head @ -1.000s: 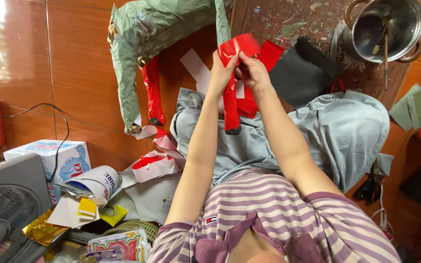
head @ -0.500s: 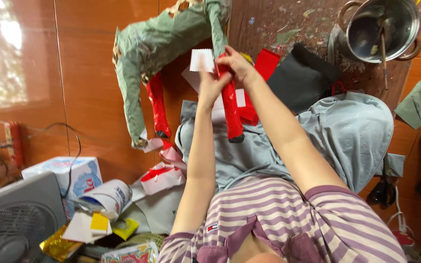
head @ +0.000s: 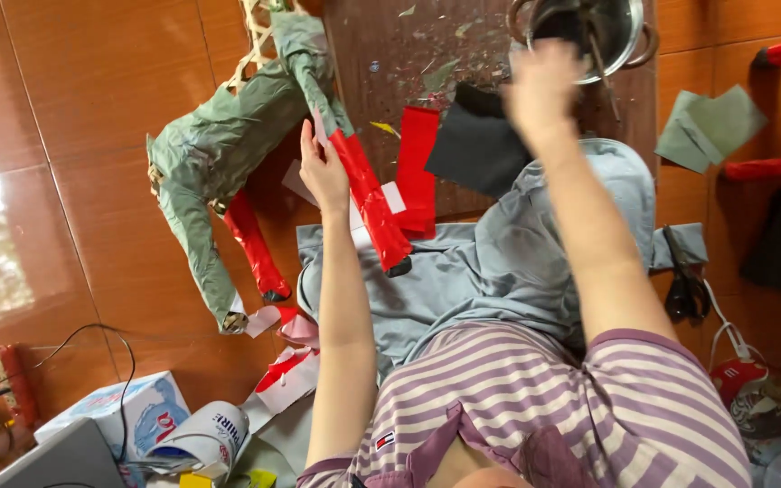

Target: The recorder is assembling and decorating a paper giraffe model by pasting strips of colored paper and fabric onto its frame.

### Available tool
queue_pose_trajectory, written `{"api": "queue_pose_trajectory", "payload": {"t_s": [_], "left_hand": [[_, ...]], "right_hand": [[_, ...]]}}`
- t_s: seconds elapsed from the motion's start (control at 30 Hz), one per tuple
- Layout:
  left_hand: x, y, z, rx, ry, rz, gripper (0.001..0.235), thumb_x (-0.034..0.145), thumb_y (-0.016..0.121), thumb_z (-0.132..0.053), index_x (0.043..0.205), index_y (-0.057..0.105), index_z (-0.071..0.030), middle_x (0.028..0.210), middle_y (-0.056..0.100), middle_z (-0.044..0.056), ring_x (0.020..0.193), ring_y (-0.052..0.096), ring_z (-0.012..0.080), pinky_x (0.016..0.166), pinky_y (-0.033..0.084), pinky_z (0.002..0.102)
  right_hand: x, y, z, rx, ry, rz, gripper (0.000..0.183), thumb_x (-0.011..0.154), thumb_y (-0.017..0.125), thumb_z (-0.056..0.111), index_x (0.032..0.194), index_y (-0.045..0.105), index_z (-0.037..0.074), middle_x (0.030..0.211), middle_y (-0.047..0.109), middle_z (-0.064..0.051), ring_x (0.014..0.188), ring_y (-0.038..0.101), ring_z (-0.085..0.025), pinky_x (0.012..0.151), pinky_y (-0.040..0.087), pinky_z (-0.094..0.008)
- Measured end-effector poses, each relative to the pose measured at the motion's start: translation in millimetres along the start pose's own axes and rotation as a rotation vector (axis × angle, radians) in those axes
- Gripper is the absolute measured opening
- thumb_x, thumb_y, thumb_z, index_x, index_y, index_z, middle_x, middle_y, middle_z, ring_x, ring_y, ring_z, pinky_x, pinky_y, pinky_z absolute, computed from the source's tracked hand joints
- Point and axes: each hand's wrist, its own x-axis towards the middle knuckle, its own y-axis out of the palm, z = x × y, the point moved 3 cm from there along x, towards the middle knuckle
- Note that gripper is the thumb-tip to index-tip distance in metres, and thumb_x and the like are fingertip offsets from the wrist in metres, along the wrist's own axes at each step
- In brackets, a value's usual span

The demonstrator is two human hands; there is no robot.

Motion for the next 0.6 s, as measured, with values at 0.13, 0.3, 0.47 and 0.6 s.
{"api": "queue_pose_trajectory", "payload": {"t_s": [0.13, 0.3, 0.47, 0.6], "left_hand": [[7, 6, -2, 0.084, 0.037, 0.03, 0.049, 0.098, 0.062, -0.002, 0.146, 0.05, 0.001, 0.119, 0.073, 0.015, 0.105, 0.073, 0.0262, 0.093, 0.055, 0.036], [12, 14, -3, 0.311, 0.073, 0.057, 0.048, 0.098, 0.064, -0.008, 0.145, 0.053, -0.006, 0.119, 0.064, 0.016, 0.109, 0.061, 0.0329, 0.096, 0.049, 0.043], [14, 21, -10, 0.482, 0.061, 0.085, 0.044, 0.102, 0.058, -0.012, 0.144, 0.061, -0.021, 0.116, 0.061, 0.014, 0.103, 0.055, 0.0336, 0.094, 0.047, 0.046], [20, 21, -2, 0.471, 0.106, 0.069, 0.042, 0.104, 0.056, -0.012, 0.145, 0.059, -0.019, 0.12, 0.061, 0.014, 0.106, 0.057, 0.0337, 0.095, 0.048, 0.045]], "right_hand": [[52, -125, 62, -0.538, 0.111, 0.054, 0.025, 0.085, 0.066, 0.015, 0.107, 0.074, 0.008, 0.11, 0.062, -0.021, 0.096, 0.062, -0.042, 0.069, 0.055, -0.053], [44, -194, 85, -0.641, 0.106, 0.175, 0.021, 0.09, 0.067, 0.013, 0.102, 0.078, 0.0, 0.117, 0.064, -0.019, 0.103, 0.064, -0.038, 0.07, 0.057, -0.048], [51, -174, 88, -0.568, 0.008, 0.283, 0.018, 0.091, 0.066, 0.011, 0.098, 0.08, 0.001, 0.114, 0.067, -0.021, 0.099, 0.068, -0.04, 0.077, 0.057, -0.051], [54, -140, 61, -0.451, -0.016, 0.098, 0.018, 0.093, 0.065, 0.01, 0.095, 0.079, 0.0, 0.112, 0.069, -0.024, 0.1, 0.069, -0.041, 0.081, 0.057, -0.05]]}}
